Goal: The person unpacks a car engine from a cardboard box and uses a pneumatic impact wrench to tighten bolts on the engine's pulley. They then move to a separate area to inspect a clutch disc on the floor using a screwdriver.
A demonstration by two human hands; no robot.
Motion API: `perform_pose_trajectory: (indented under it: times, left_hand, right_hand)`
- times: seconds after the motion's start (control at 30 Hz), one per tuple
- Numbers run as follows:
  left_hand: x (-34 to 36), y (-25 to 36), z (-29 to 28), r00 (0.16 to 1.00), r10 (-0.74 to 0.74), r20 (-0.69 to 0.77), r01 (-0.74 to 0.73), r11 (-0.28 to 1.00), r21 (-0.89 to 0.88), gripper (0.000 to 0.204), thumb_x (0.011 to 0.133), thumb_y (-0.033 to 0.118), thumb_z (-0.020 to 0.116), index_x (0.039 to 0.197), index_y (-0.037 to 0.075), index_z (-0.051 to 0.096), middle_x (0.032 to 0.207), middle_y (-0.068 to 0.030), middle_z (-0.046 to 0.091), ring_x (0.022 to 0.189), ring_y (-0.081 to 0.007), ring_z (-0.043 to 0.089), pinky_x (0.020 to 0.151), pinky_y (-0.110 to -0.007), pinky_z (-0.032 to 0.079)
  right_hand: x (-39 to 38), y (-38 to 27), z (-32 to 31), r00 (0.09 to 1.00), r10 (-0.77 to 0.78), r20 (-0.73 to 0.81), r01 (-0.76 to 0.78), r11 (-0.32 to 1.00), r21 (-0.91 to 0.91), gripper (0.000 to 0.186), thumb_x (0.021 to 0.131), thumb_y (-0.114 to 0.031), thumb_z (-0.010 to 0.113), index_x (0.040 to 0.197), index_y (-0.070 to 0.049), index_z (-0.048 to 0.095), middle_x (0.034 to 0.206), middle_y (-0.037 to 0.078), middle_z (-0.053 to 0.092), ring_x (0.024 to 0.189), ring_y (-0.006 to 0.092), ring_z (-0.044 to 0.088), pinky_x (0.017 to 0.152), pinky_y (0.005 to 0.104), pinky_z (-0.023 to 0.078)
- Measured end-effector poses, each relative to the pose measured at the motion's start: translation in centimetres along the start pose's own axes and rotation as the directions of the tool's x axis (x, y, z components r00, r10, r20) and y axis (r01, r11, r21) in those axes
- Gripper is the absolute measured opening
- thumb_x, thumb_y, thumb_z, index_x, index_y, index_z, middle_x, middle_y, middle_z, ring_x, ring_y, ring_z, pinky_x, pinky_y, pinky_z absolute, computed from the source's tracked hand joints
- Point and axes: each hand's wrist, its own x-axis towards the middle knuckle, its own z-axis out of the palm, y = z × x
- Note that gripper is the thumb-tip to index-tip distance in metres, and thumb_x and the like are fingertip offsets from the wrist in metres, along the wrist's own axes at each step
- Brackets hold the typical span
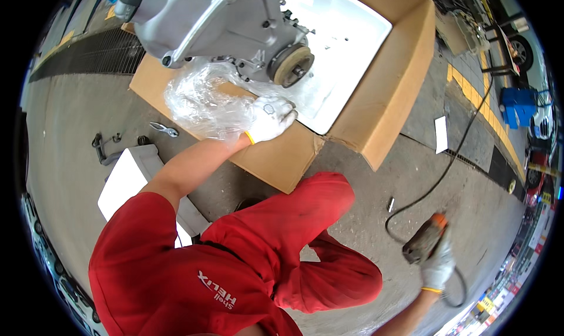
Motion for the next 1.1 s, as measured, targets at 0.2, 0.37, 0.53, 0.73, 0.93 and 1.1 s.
perform_pose_trajectory:
  times: [0.2, 0.37, 0.53, 0.73, 0.93, 1.1]
  left_hand:
    - [1.3, 1.1, 0.5, 0.994, -0.047, -0.101, 0.034, 0.992, -0.124, 0.024, 0.097, 0.024, 0.061, 0.099, 0.004, 0.074, 0.099, -0.0107, 0.075, 0.096, -0.0286, 0.073, 0.085, -0.042, 0.057]
    - [0.4, 0.8, -0.2, 0.995, -0.019, -0.101, 0.012, 0.998, -0.065, 0.024, 0.098, 0.025, 0.061, 0.099, 0.005, 0.074, 0.097, -0.0103, 0.075, 0.093, -0.0282, 0.072, 0.083, -0.042, 0.057]
    - [1.2, 1.3, -0.4, 0.997, -0.012, -0.077, 0.012, 1.0, -0.001, 0.025, 0.099, 0.026, 0.061, 0.1, 0.005, 0.074, 0.098, -0.0103, 0.075, 0.093, -0.0279, 0.072, 0.083, -0.042, 0.056]
    - [1.1, 1.5, -0.2, 1.0, 0.0, -0.002, 0.001, 0.999, 0.037, 0.032, 0.104, 0.03, 0.052, 0.11, 0.006, 0.073, 0.11, -0.0112, 0.074, 0.103, -0.0276, 0.071, 0.093, -0.043, 0.054]
    - [1.1, 1.6, 0.0, 0.999, -0.03, -0.036, 0.032, 0.999, 0.029, 0.035, 0.104, 0.034, 0.053, 0.11, 0.006, 0.073, 0.107, -0.0132, 0.075, 0.1, -0.0306, 0.071, 0.092, -0.044, 0.055]
    - [0.7, 1.7, -0.9, 0.985, -0.171, 0.036, 0.172, 0.984, -0.04, 0.033, 0.101, 0.034, 0.057, 0.108, 0.007, 0.075, 0.106, -0.013, 0.076, 0.097, -0.0307, 0.072, 0.091, -0.044, 0.055]
  right_hand:
    - [-12.2, -1.1, 27.7, 0.876, 0.402, 0.268, -0.482, 0.703, 0.523, 0.099, 0.079, -0.019, 0.078, 0.164, -0.017, 0.028, 0.144, 0.024, 0.061, 0.131, 0.0443, 0.06, 0.102, 0.0509, 0.052]
    - [-20.2, -12.1, 38.3, 0.661, 0.444, 0.605, -0.749, 0.433, 0.501, 0.09, 0.082, -0.021, 0.077, 0.16, -0.014, 0.034, 0.138, 0.022, 0.064, 0.123, 0.0409, 0.063, 0.1, 0.0488, 0.053]
    - [-22.2, -15.7, 40.3, 0.55, 0.427, 0.718, -0.834, 0.333, 0.441, 0.081, 0.085, -0.022, 0.076, 0.157, -0.01, 0.04, 0.132, 0.021, 0.067, 0.116, 0.0376, 0.066, 0.097, 0.0467, 0.054]
    - [-15.7, -5.7, 35.9, 0.564, 0.555, 0.611, -0.82, 0.289, 0.493, 0.071, 0.09, -0.024, 0.074, 0.153, -0.006, 0.047, 0.125, 0.019, 0.071, 0.107, 0.0336, 0.07, 0.094, 0.0442, 0.056]
    - [5.6, -7.5, 7.8, 0.799, 0.599, 0.053, -0.082, 0.021, 0.996, 0.056, 0.106, -0.029, 0.063, 0.152, 0.0, 0.048, 0.133, 0.011, 0.063, 0.108, 0.0155, 0.062, 0.091, 0.0302, 0.055]
    - [13.6, -24.4, -12.0, 0.912, 0.208, -0.354, 0.348, 0.068, 0.935, 0.051, 0.107, -0.016, 0.058, 0.153, 0.003, 0.045, 0.134, 0.016, 0.067, 0.114, 0.0203, 0.067, 0.101, 0.0334, 0.054]
